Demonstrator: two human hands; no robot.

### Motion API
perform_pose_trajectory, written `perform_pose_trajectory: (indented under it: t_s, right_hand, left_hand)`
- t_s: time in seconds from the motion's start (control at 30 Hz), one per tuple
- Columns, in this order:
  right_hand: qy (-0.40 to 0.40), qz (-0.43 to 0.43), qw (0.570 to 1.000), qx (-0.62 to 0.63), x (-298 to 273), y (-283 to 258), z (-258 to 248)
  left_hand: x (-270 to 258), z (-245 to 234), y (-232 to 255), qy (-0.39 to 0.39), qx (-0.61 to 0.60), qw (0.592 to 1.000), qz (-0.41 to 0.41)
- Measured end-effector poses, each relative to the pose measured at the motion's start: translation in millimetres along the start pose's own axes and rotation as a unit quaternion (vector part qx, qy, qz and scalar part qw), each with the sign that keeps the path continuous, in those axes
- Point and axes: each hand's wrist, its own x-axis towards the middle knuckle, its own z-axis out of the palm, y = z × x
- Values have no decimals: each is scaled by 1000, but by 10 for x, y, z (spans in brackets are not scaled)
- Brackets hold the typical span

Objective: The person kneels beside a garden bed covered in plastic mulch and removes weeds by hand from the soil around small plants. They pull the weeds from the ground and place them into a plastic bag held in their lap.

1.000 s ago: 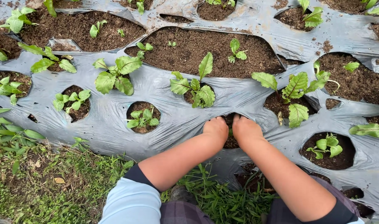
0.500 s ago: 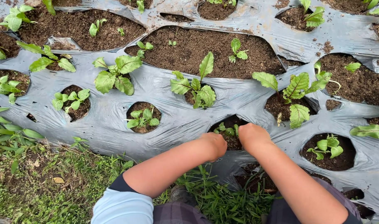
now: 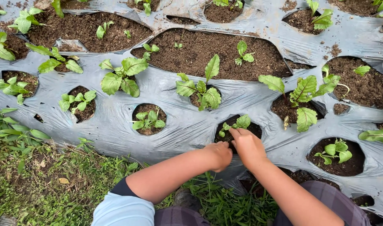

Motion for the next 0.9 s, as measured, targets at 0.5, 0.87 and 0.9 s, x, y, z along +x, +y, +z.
perform_pose_trajectory:
  t_s: [0.5,0.87,0.9]
  right_hand:
    - [-8,102,993,-65,-97,307,-439]
    - [-16,-6,1000,-9,117,148,-613]
    - [-25,21,997,-66,84,238,-527]
  left_hand:
    - [112,297,-238,317,-32,948,-7]
    - [504,360,-561,404,86,909,-61]
    - [515,376,-581,375,104,918,-75]
